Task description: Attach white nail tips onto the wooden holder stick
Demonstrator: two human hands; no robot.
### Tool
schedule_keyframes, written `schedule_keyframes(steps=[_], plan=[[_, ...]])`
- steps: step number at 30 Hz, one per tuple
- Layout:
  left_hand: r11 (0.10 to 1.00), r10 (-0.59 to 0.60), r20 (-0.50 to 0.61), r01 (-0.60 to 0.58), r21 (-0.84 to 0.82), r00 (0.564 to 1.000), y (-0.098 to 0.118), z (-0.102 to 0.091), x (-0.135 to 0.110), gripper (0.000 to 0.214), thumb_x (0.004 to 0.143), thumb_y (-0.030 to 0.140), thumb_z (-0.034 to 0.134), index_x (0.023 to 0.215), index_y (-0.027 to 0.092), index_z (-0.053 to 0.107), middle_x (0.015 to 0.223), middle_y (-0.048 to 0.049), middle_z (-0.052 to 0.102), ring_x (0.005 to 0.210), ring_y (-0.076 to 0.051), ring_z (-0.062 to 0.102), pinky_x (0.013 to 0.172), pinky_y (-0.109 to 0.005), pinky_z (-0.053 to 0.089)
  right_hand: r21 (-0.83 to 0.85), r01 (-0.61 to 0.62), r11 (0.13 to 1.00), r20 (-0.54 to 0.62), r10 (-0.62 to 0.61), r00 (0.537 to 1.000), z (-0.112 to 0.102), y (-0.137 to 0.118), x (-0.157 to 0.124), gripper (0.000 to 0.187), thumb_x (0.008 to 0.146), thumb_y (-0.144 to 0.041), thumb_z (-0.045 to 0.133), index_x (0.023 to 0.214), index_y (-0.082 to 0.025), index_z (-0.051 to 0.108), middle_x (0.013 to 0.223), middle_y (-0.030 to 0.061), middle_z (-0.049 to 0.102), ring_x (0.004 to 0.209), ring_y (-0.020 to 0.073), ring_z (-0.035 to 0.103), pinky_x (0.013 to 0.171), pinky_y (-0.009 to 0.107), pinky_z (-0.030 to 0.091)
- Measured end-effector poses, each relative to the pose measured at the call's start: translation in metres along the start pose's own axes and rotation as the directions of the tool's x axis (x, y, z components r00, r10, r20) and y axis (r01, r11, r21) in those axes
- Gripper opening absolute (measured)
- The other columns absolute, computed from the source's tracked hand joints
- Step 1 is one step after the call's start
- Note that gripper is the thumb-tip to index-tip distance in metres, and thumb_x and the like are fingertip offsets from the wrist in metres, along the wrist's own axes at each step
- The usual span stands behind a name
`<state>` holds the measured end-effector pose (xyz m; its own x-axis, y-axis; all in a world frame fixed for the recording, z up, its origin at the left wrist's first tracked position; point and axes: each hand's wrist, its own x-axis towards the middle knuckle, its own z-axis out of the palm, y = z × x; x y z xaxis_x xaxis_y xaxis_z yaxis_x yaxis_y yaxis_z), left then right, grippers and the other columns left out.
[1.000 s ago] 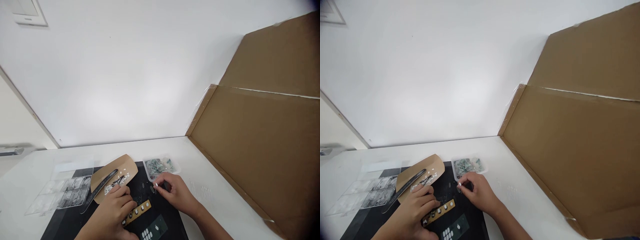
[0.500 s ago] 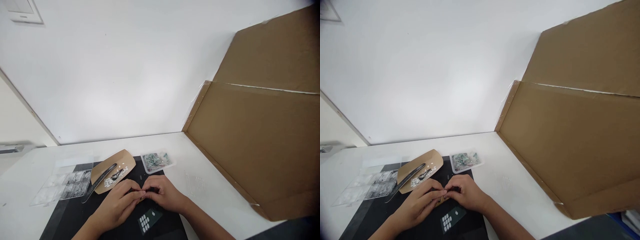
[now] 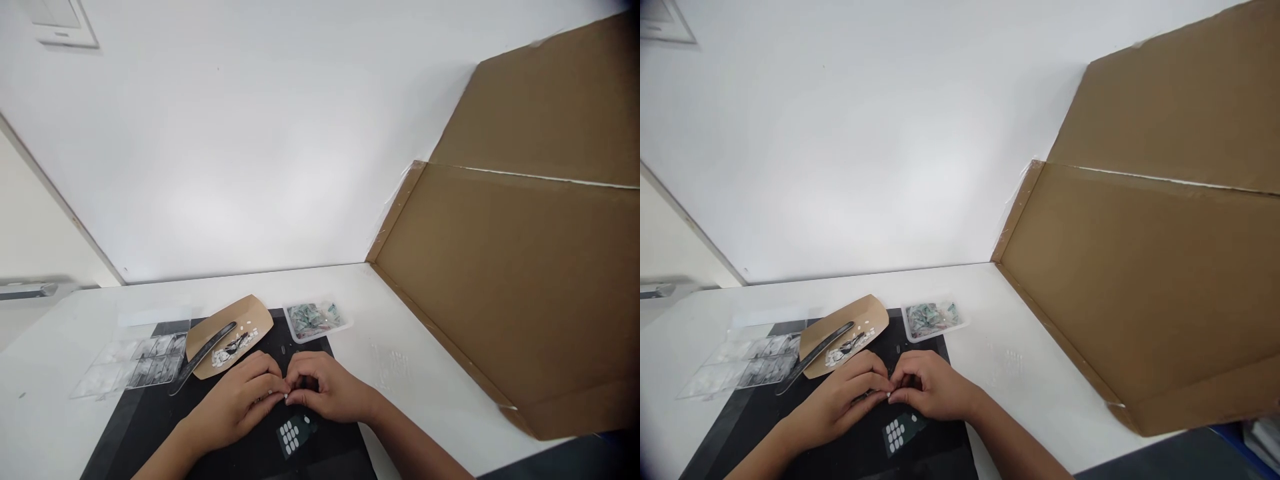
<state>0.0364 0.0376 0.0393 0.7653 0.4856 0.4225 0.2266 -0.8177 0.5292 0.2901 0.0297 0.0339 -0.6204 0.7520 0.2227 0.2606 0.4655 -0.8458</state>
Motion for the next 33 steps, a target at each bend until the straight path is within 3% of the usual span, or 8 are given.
schedule_keyframes(steps=[10,19,27,33], plan=[[0.998,-0.030,0.103,0.036,-0.059,0.994,0.008,-0.011,0.002,0.015,0.105,0.017,0.062,0.112,0.025,0.072,0.104,-0.0062,0.069,0.105,-0.021,0.059,0.094,-0.037,0.050,-0.011,0.050,0.999,0.057,-0.049,0.997,0.006,0.001,-0.001,0.011,0.094,-0.029,0.079,0.092,-0.020,0.073,0.092,0.0016,0.069,0.083,0.0153,0.065,0.075,0.026,0.050],[0.997,-0.018,0.106,0.026,-0.071,0.994,0.019,-0.010,0.004,0.014,0.106,0.014,0.057,0.112,0.022,0.066,0.104,-0.0072,0.069,0.104,-0.022,0.058,0.091,-0.036,0.051,0.067,0.064,0.996,0.106,-0.071,0.992,0.004,0.001,0.000,0.019,0.095,-0.036,0.075,0.089,-0.020,0.067,0.088,0.0013,0.065,0.080,0.0153,0.061,0.074,0.026,0.049],[0.986,-0.009,0.043,0.001,0.169,0.999,0.026,-0.005,0.000,0.013,0.106,0.012,0.050,0.108,0.020,0.060,0.106,-0.0075,0.066,0.107,-0.024,0.054,0.100,-0.040,0.046,0.222,-0.011,0.975,0.052,0.000,0.999,0.008,-0.006,-0.002,0.029,0.098,-0.047,0.071,0.088,-0.020,0.064,0.090,0.0008,0.060,0.075,0.0132,0.054,0.069,0.025,0.047],[0.972,0.025,-0.047,-0.014,0.233,0.999,0.025,-0.001,-0.005,0.015,0.106,0.010,0.048,0.114,0.018,0.058,0.107,-0.0079,0.066,0.107,-0.024,0.055,0.103,-0.042,0.044,0.363,-0.020,0.931,-0.016,0.028,0.999,0.020,-0.007,0.000,0.033,0.097,-0.051,0.072,0.094,-0.018,0.065,0.090,-0.0003,0.057,0.072,0.0110,0.049,0.066,0.024,0.042]])
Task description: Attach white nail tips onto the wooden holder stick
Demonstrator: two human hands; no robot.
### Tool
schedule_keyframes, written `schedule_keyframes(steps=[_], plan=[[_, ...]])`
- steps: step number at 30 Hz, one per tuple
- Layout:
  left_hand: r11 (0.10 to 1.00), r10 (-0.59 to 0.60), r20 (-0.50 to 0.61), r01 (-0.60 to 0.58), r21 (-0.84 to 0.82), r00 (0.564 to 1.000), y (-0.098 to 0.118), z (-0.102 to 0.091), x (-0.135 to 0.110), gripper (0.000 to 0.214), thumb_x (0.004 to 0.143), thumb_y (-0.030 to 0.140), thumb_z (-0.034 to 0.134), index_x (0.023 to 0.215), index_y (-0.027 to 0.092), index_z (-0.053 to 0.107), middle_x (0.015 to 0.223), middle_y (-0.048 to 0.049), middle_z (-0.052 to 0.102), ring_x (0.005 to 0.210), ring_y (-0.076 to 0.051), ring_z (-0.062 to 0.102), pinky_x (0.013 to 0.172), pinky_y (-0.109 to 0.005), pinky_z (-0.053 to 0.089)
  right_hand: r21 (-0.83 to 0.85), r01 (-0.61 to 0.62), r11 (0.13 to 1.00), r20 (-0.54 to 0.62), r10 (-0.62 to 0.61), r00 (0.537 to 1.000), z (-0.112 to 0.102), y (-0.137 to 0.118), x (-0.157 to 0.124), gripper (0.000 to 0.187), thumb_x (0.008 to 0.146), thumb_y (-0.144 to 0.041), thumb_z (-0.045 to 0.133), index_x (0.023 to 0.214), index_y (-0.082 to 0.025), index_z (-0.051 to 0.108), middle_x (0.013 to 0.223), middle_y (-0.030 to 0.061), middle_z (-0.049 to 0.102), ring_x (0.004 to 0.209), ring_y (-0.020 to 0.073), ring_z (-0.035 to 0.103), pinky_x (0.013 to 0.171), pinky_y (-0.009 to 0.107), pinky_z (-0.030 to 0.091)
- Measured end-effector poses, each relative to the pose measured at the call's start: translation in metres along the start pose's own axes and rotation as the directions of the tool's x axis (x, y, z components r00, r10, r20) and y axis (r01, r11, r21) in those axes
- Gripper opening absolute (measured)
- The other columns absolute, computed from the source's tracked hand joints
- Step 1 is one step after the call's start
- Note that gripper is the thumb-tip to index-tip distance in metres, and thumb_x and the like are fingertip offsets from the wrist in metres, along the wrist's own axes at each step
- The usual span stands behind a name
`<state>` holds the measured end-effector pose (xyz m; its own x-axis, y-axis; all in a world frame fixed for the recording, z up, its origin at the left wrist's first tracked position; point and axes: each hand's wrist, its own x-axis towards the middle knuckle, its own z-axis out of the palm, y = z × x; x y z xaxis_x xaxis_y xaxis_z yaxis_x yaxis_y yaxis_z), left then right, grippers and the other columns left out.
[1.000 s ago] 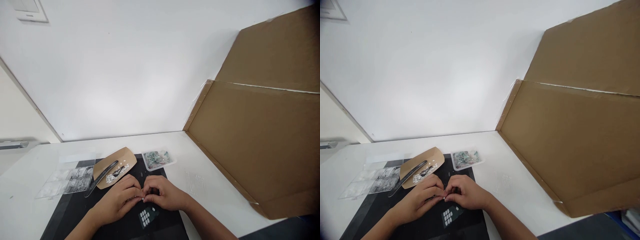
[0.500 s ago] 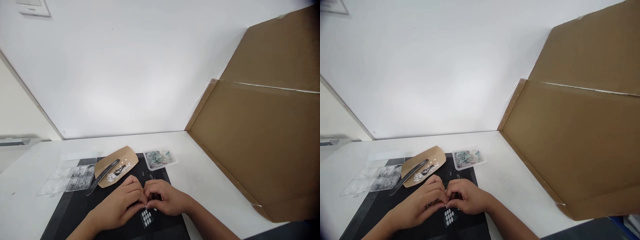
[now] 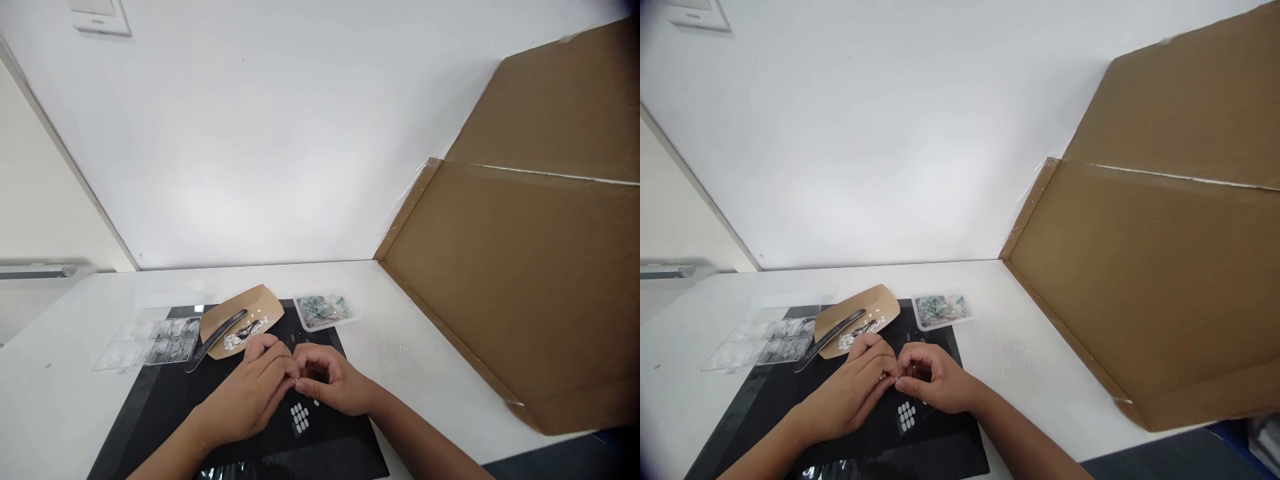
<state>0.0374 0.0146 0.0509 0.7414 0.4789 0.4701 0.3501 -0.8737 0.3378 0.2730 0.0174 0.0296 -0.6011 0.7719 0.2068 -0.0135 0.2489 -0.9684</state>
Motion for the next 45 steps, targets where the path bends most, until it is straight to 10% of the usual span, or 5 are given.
schedule_keyframes(steps=[14,34,45], plan=[[0.997,-0.068,-0.207,0.061,-0.039,0.976,-0.010,0.003,-0.001,0.012,0.109,0.020,0.049,0.104,0.019,0.060,0.094,-0.0063,0.065,0.096,-0.023,0.052,0.096,-0.041,0.042,-0.410,0.148,0.900,-0.156,-0.228,0.961,0.011,-0.002,0.001,0.019,0.104,-0.037,0.061,0.106,-0.021,0.070,0.086,0.0039,0.069,0.069,0.0150,0.059,0.066,0.028,0.049],[0.995,0.062,-0.308,-0.082,-0.054,0.949,-0.003,0.002,0.001,0.017,0.101,0.012,0.063,0.115,0.020,0.067,0.095,-0.0023,0.076,0.086,-0.017,0.066,0.098,-0.040,0.043,-0.548,0.210,0.810,-0.314,-0.431,0.846,0.027,0.006,-0.004,0.011,0.089,-0.013,0.065,0.093,-0.023,0.066,0.082,0.0018,0.073,0.060,0.0122,0.063,0.053,0.024,0.050],[0.984,-0.166,-0.561,0.097,-0.151,0.811,-0.016,-0.001,0.003,0.032,0.104,0.013,0.057,0.134,0.022,0.066,0.109,-0.0062,0.077,0.103,-0.022,0.066,0.099,-0.043,0.043,-0.820,0.086,0.566,-0.293,-0.544,0.786,0.024,-0.041,0.036,0.012,0.095,-0.015,0.068,0.105,-0.022,0.071,0.093,0.0003,0.077,0.057,0.0084,0.062,0.055,0.021,0.052]])
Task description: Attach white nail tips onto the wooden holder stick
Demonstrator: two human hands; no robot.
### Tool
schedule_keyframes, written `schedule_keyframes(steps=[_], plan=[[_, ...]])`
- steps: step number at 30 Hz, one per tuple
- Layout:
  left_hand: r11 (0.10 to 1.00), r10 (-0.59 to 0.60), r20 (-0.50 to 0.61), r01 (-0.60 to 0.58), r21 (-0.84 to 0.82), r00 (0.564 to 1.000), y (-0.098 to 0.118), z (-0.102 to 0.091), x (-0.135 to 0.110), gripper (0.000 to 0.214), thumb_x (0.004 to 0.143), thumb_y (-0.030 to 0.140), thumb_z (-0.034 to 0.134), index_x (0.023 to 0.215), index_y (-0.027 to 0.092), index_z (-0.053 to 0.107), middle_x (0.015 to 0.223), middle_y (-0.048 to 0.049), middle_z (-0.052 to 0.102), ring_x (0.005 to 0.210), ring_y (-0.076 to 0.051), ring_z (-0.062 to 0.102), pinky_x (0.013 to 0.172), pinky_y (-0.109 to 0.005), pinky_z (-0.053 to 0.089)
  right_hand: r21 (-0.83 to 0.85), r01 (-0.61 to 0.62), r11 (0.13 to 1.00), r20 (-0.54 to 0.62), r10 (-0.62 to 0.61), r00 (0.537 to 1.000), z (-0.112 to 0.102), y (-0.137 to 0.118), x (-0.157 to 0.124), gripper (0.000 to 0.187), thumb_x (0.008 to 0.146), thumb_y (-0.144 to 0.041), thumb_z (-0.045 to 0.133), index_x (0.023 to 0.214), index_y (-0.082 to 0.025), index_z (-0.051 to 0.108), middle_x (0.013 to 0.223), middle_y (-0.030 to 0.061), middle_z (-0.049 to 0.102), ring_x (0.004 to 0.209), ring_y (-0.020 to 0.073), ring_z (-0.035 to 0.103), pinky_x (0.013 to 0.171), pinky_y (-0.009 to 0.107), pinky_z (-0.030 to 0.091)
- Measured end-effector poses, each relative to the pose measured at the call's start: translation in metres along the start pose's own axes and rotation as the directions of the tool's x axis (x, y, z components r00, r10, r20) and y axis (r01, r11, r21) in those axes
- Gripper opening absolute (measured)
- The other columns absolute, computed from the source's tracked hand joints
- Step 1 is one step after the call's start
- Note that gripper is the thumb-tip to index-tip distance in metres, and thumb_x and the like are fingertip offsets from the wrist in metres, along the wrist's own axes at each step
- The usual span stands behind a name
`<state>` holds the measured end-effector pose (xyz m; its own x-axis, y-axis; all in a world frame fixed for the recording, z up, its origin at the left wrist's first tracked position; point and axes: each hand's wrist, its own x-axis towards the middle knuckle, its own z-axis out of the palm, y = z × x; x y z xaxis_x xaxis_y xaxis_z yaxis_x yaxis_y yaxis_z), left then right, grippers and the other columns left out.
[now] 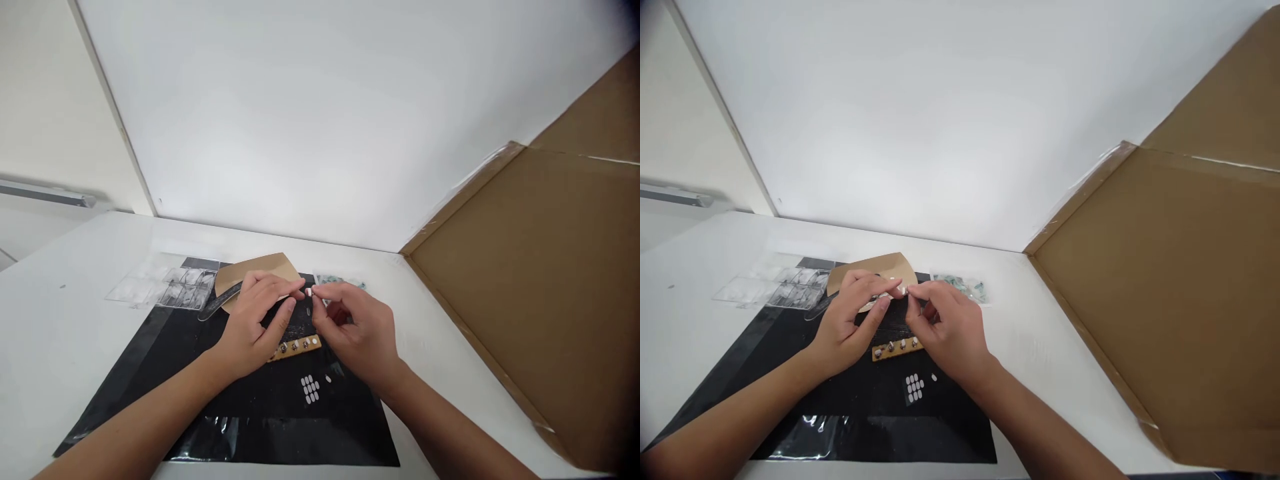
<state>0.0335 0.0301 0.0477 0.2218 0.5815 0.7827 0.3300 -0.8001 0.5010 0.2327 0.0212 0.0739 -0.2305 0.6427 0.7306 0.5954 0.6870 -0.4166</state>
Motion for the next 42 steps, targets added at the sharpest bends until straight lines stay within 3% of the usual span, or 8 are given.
schedule_keyframes(steps=[5,10,13,16,19,26,39,42], plan=[[0.999,-0.027,-0.019,0.028,0.034,0.999,-0.003,0.002,-0.001,0.018,0.101,0.012,0.062,0.114,0.021,0.071,0.103,-0.0059,0.078,0.099,-0.022,0.065,0.096,-0.041,0.046,0.061,0.033,0.998,-0.001,-0.033,0.999,0.020,0.008,-0.016,0.013,0.096,-0.010,0.067,0.103,-0.021,0.067,0.092,0.0015,0.072,0.060,0.0087,0.060,0.055,0.021,0.051],[0.998,-0.069,0.050,0.068,0.012,0.996,-0.002,0.003,0.000,0.015,0.099,0.012,0.065,0.107,0.022,0.073,0.100,-0.0046,0.078,0.096,-0.021,0.067,0.096,-0.040,0.050,0.060,0.028,0.998,-0.055,-0.025,0.998,0.030,0.017,-0.030,0.014,0.095,-0.007,0.065,0.096,-0.021,0.064,0.077,-0.0019,0.060,0.063,0.0106,0.055,0.058,0.023,0.050],[0.995,-0.095,0.085,0.094,0.013,0.992,-0.003,0.004,0.000,0.015,0.099,0.012,0.066,0.107,0.021,0.074,0.101,-0.0045,0.077,0.096,-0.019,0.068,0.096,-0.037,0.051,0.067,0.053,0.996,-0.065,-0.049,0.997,0.031,0.020,-0.032,0.015,0.095,-0.006,0.065,0.099,-0.021,0.064,0.080,-0.0010,0.062,0.068,0.0118,0.059,0.061,0.023,0.054],[0.988,-0.152,0.119,0.153,-0.002,0.981,-0.004,0.005,-0.003,0.013,0.099,0.015,0.066,0.107,0.021,0.074,0.095,-0.0033,0.075,0.086,-0.016,0.067,0.081,-0.030,0.053,0.059,0.042,0.997,-0.074,-0.037,0.997,0.033,0.021,-0.034,0.016,0.096,-0.007,0.064,0.103,-0.021,0.064,0.090,0.0030,0.068,0.078,0.0135,0.066,0.065,0.024,0.059],[0.979,-0.201,0.113,0.197,0.048,0.973,-0.003,0.006,-0.006,0.011,0.100,0.016,0.066,0.106,0.020,0.075,0.089,-0.0020,0.072,0.077,-0.013,0.063,0.071,-0.026,0.051,0.043,0.054,0.998,-0.074,-0.051,0.996,0.034,0.021,-0.036,0.016,0.096,-0.006,0.064,0.104,-0.020,0.065,0.091,0.0044,0.069,0.079,0.0138,0.067,0.064,0.023,0.059],[0.975,-0.221,0.176,0.213,0.063,0.959,-0.001,0.005,-0.006,0.015,0.099,0.017,0.067,0.110,0.022,0.076,0.084,0.0006,0.069,0.071,-0.011,0.062,0.064,-0.024,0.049,-0.146,0.142,0.979,-0.060,-0.152,0.987,0.028,0.023,-0.034,0.011,0.099,-0.010,0.064,0.103,-0.020,0.065,0.089,0.0026,0.071,0.073,0.0110,0.065,0.061,0.021,0.053],[0.894,-0.436,0.270,0.447,0.022,0.859,-0.001,-0.001,-0.004,0.016,0.095,0.031,0.072,0.103,0.022,0.081,0.071,-0.0001,0.073,0.048,-0.010,0.062,0.048,-0.021,0.047,-0.251,0.222,0.942,0.013,-0.226,0.974,0.023,0.027,-0.035,0.008,0.101,-0.012,0.062,0.103,-0.019,0.066,0.089,0.0019,0.072,0.072,0.0103,0.065,0.060,0.020,0.047],[0.890,-0.450,0.256,0.452,0.053,0.856,0.002,-0.001,-0.003,0.013,0.092,0.031,0.074,0.097,0.022,0.082,0.066,0.0012,0.072,0.046,-0.010,0.060,0.045,-0.021,0.045,-0.261,0.224,0.939,0.042,-0.221,0.974,0.022,0.027,-0.035,0.008,0.101,-0.013,0.062,0.099,-0.019,0.066,0.089,0.0017,0.072,0.071,0.0109,0.064,0.060,0.022,0.046]])
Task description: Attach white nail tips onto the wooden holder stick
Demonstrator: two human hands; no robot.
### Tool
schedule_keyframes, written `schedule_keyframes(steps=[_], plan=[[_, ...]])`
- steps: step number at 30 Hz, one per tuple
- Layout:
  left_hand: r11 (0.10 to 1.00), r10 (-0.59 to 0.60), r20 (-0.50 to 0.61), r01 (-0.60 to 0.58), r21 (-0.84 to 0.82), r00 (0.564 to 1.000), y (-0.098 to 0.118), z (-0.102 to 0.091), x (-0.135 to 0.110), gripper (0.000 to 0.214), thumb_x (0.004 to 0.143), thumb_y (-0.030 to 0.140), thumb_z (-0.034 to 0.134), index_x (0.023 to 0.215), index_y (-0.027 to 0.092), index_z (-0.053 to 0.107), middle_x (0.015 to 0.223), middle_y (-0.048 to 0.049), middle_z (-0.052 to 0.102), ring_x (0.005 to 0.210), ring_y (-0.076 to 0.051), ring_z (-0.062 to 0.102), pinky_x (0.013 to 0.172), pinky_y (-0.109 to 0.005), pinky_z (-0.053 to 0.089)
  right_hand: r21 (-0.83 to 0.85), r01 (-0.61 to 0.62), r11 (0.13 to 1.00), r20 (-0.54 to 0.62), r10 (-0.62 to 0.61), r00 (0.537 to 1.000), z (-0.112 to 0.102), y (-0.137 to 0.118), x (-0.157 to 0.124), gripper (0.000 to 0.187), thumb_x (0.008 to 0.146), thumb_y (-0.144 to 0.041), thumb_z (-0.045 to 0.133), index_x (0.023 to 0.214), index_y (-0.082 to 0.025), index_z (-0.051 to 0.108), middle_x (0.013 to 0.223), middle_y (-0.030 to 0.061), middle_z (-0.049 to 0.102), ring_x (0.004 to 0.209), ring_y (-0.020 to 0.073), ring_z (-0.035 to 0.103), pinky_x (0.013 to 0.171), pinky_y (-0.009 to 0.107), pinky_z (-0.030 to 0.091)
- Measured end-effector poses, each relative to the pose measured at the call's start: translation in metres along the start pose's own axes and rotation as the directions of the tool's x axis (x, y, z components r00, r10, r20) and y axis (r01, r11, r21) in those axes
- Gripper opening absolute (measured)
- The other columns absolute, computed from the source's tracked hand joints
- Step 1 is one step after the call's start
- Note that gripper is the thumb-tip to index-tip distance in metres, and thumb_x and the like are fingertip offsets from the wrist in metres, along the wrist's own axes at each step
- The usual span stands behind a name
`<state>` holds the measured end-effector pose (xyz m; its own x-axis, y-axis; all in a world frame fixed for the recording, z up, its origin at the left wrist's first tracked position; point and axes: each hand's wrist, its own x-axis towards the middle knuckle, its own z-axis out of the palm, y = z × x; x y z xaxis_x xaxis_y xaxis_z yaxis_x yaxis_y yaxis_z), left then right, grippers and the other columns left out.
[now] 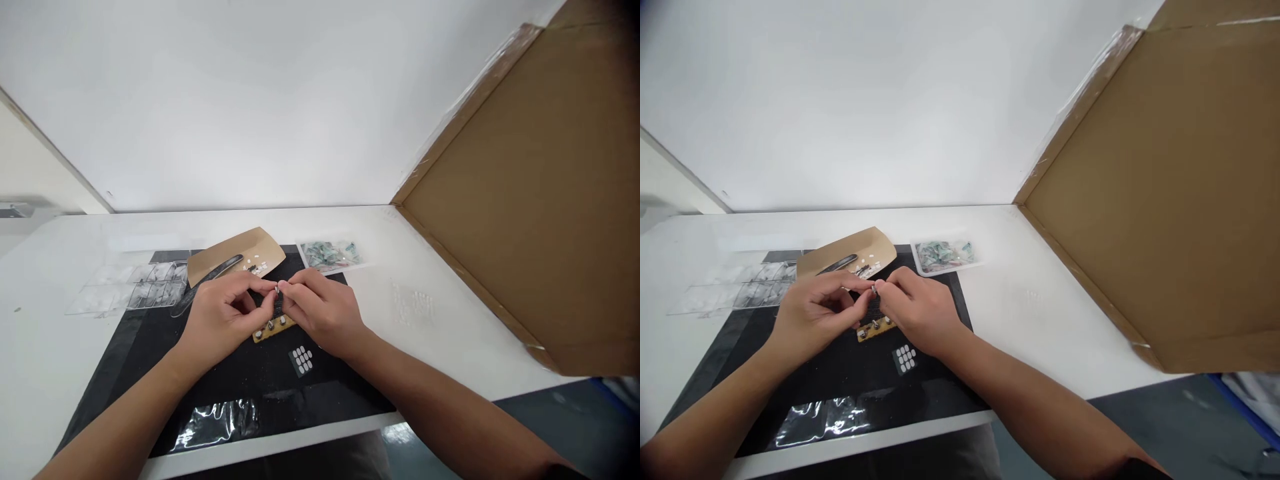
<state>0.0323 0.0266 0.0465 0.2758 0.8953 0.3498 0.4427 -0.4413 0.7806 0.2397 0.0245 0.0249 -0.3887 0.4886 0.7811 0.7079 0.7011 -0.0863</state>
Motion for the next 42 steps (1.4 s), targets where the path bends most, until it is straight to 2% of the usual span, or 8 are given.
schedule_keyframes(steps=[3,7,10,16,21,27,42], plan=[[0.996,-0.006,-0.027,0.008,0.086,1.000,0.005,0.000,-0.001,0.011,0.088,0.031,0.076,0.094,0.023,0.081,0.054,0.0053,0.064,0.043,-0.009,0.056,0.043,-0.020,0.040,-0.025,0.002,1.000,0.049,-0.001,0.999,-0.001,-0.001,0.000,0.014,0.102,-0.015,0.061,0.089,-0.019,0.065,0.087,0.0012,0.069,0.070,0.0109,0.060,0.062,0.023,0.045],[0.985,-0.015,-0.070,0.026,0.168,0.997,0.010,0.000,-0.001,0.010,0.084,0.029,0.077,0.092,0.025,0.081,0.058,0.0054,0.066,0.046,-0.010,0.058,0.046,-0.019,0.044,-0.096,0.040,0.995,0.062,-0.034,0.997,0.000,-0.002,0.001,0.018,0.104,-0.017,0.059,0.086,-0.020,0.065,0.083,-0.0017,0.065,0.065,0.0106,0.051,0.059,0.025,0.040],[0.991,-0.043,-0.088,0.054,0.124,0.995,0.011,0.002,-0.002,0.013,0.083,0.027,0.078,0.095,0.026,0.082,0.067,0.0044,0.071,0.053,-0.010,0.063,0.050,-0.018,0.050,-0.117,0.055,0.992,0.036,-0.051,0.998,0.001,-0.002,0.001,0.020,0.104,-0.016,0.058,0.086,-0.020,0.065,0.080,-0.0021,0.063,0.063,0.0106,0.047,0.058,0.026,0.038],[0.979,-0.200,-0.082,0.201,0.007,0.976,0.013,0.005,-0.004,0.015,0.081,0.029,0.081,0.095,0.024,0.082,0.070,0.0026,0.076,0.058,-0.012,0.069,0.051,-0.017,0.054,-0.134,0.082,0.988,0.036,-0.077,0.996,-0.002,-0.003,0.003,0.028,0.104,-0.013,0.057,0.076,-0.020,0.060,0.075,-0.0027,0.058,0.062,0.0109,0.043,0.057,0.026,0.038],[0.969,-0.247,-0.084,0.248,0.001,0.965,0.018,0.006,-0.003,0.015,0.075,0.027,0.081,0.089,0.021,0.077,0.076,0.0001,0.078,0.066,-0.015,0.075,0.051,-0.017,0.056,-0.126,0.093,0.988,0.065,-0.086,0.994,-0.003,-0.006,0.003,0.029,0.103,-0.013,0.058,0.076,-0.021,0.059,0.075,-0.0023,0.056,0.062,0.0116,0.044,0.057,0.028,0.039],[0.967,-0.241,-0.094,0.247,0.055,0.966,0.019,0.007,-0.003,0.010,0.074,0.026,0.079,0.081,0.020,0.074,0.072,0.0003,0.074,0.060,-0.013,0.069,0.048,-0.017,0.054,-0.108,0.094,0.990,0.070,-0.087,0.994,-0.001,-0.010,0.003,0.029,0.103,-0.013,0.058,0.075,-0.020,0.060,0.074,-0.0021,0.056,0.062,0.0121,0.045,0.058,0.028,0.038],[0.955,-0.292,-0.069,0.286,-0.080,0.954,0.021,0.006,-0.002,0.008,0.072,0.020,0.080,0.077,0.019,0.075,0.069,0.0004,0.074,0.058,-0.014,0.071,0.047,-0.016,0.056,-0.021,0.065,0.998,0.067,-0.064,0.996,-0.002,-0.009,0.001,0.024,0.103,-0.016,0.061,0.079,-0.020,0.063,0.077,-0.0022,0.059,0.063,0.0107,0.050,0.057,0.026,0.042]])
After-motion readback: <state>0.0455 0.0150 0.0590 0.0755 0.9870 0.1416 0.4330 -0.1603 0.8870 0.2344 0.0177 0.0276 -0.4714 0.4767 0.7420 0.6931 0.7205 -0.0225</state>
